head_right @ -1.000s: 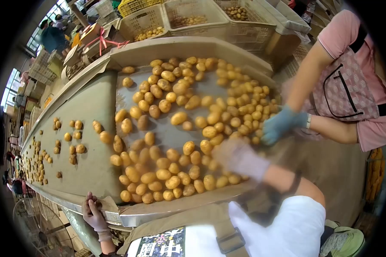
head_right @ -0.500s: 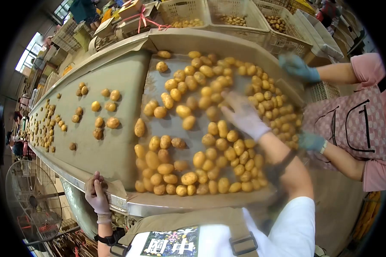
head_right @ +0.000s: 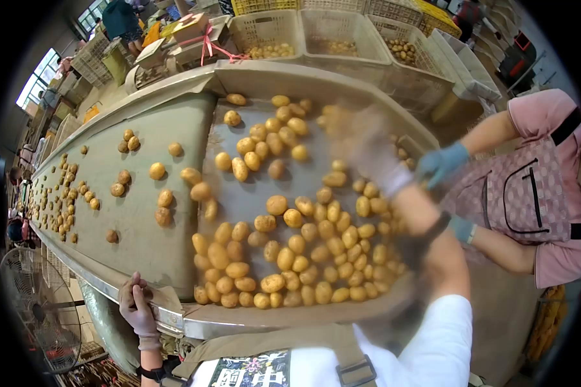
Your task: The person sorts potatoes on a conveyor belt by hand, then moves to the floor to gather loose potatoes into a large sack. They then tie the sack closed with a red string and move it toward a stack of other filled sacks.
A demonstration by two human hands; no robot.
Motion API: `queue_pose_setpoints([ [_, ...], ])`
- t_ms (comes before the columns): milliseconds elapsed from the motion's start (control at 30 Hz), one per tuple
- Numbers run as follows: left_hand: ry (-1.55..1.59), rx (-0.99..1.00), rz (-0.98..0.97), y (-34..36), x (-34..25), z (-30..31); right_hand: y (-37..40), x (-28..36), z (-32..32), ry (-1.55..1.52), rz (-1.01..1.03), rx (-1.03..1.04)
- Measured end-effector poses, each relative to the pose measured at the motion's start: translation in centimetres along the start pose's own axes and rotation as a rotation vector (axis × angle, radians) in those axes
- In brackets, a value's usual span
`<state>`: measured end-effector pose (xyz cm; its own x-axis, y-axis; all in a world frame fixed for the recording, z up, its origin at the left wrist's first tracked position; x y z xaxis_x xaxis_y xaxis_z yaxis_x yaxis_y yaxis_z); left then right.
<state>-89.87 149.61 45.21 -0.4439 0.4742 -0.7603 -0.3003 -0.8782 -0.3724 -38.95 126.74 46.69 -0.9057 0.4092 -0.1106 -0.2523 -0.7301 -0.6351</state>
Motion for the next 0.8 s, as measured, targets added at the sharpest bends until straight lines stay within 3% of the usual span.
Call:
queue_pose_setpoints([
  [100,-0.092,0.015,-0.102,-0.3,0.5,0.9,0.1,-12.4,0.7,0.079,-0.506,-0.068],
  [167,-0.131,0.026,-0.159,-0.7,0.2,0.9,2.1,-10.5,-3.4,0.157,-0.338,0.380],
  [233,-0.137,0.046,-0.161,-0.2,-0.1,1.0,5.5,-7.9,-7.3,-0.005,-0.338,0.637],
  [300,-0.133,0.024,-0.162,-0.3,0.1,1.5,8.6,-5.4,-9.2,-0.064,-0.467,0.697],
  [367,-0.137,0.005,-0.173,-0.7,-0.1,1.7,9.5,-5.3,-9.8,-0.094,-0.625,0.616],
  [400,-0.146,0.001,-0.177,-0.7,-0.5,1.9,8.7,-3.5,-8.3,-0.189,-0.585,0.606],
  [500,-0.178,-0.002,-0.178,-0.6,-1.2,1.9,3.6,0.2,-3.4,-0.189,-0.069,0.691],
  [567,-0.183,-0.002,-0.163,-0.9,-0.8,2.2,0.4,-7.6,-1.3,-0.109,-0.246,-0.009],
  [600,-0.173,-0.002,-0.149,-0.8,-1.1,2.4,-1.4,-10.5,1.0,0.180,-0.306,-0.210],
  [667,-0.159,-0.029,-0.131,-1.2,-1.3,2.7,-3.4,-12.6,0.6,0.313,-0.376,-0.152],
  [733,-0.153,-0.059,-0.114,-0.9,-0.7,2.9,-2.9,-11.1,-6.6,-0.011,-0.393,0.378],
  [800,-0.169,-0.021,-0.134,-1.6,-1.3,3.2,-4.3,-5.8,-9.5,0.029,-0.465,0.643],
])
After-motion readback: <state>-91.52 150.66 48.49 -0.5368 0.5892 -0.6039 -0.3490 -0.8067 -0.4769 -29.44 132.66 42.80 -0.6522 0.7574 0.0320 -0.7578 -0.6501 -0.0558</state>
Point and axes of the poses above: each hand's wrist, its own y-axis away from the middle knuckle, its own z-axis out of the back of the hand, x = y × z, the point moved 9 cm from there along -y, towards the middle knuckle, and after that the axes turned 7 degrees about -x, right-handed, at the moved point
